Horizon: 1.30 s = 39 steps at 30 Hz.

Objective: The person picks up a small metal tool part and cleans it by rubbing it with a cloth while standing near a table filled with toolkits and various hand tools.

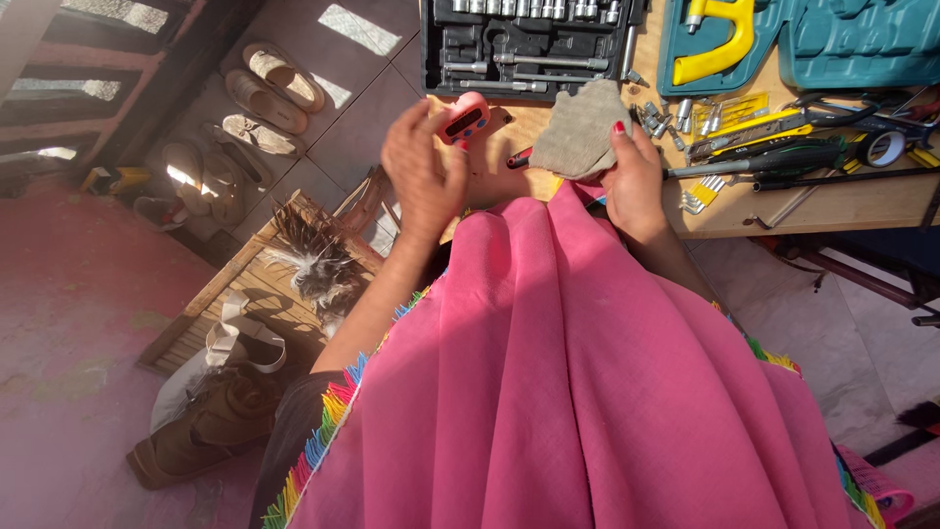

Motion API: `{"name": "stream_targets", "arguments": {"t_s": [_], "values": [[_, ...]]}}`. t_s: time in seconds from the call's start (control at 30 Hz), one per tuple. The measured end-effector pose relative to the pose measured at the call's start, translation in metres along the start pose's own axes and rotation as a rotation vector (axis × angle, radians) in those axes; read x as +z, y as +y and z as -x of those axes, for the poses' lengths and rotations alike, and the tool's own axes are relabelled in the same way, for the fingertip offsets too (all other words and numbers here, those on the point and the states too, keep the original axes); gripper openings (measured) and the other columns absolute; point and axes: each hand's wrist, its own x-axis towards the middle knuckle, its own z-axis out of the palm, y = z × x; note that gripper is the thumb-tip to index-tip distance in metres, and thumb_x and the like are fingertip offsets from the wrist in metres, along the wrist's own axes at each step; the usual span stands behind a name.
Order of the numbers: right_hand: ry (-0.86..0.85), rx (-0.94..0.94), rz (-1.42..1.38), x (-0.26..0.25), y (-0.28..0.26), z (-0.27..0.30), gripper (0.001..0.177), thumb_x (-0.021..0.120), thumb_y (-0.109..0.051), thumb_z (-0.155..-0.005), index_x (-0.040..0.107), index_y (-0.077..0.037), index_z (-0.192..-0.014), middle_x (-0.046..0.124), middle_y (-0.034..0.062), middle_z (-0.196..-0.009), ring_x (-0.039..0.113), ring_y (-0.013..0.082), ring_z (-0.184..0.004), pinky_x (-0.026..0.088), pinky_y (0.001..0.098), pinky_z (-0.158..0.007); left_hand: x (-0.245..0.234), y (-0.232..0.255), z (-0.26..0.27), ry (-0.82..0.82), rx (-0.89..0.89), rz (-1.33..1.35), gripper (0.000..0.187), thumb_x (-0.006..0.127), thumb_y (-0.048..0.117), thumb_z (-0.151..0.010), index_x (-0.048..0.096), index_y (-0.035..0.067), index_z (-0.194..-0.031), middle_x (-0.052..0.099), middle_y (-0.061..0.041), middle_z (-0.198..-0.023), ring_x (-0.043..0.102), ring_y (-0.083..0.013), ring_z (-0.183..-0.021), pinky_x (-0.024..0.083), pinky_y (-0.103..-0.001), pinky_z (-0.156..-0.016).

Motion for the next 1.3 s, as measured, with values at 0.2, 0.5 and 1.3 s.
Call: {"name": "stream_targets", "arguments": {"t_s": [0.2, 0.5, 1.3], "values": [[-0.12, -0.007, -0.076, -0.011, 0.007, -0.004, 0.039, 0.057, -0.016, -0.108, 0.05, 0.003, -0.141, 0.065, 0.009, -0.131, 0.064, 0.0194, -0.123, 0.053, 0.0367, -0.109, 0.003, 0.055, 0.003, -0.139, 0.245, 0.125, 0.037, 0.077, 0.015, -0.086, 0.067, 0.013, -0.122, 0.06, -0.006, -0.13, 0.053, -0.0287, -0.127, 0.036, -0.047, -0.113], [-0.227, -0.133, 1.76, -0.011, -0.055, -0.019, 0.018, 0.063, -0.026, -0.112, 0.07, -0.009, -0.111, 0.07, 0.0161, -0.108, 0.066, 0.0377, -0.102, 0.051, 0.0518, -0.087, -0.008, 0.066, -0.001, -0.111, 0.168, 0.163, 0.026, 0.074, 0.012, -0.088, 0.069, 0.008, -0.113, 0.068, -0.008, -0.112, 0.063, -0.0305, -0.111, 0.045, -0.043, -0.097], [-0.49, -0.633, 1.109, 0.125, -0.028, -0.092, 0.014, 0.075, -0.006, -0.095, 0.069, -0.002, -0.107, 0.064, 0.0102, -0.101, 0.066, 0.025, -0.093, 0.053, 0.0378, -0.086, 0.015, 0.0, -0.075, 0.05, -0.424, 0.807, 0.023, 0.071, 0.017, -0.098, 0.076, 0.007, -0.119, 0.077, -0.009, -0.104, 0.073, -0.0126, -0.09, 0.059, -0.029, -0.078]]}}
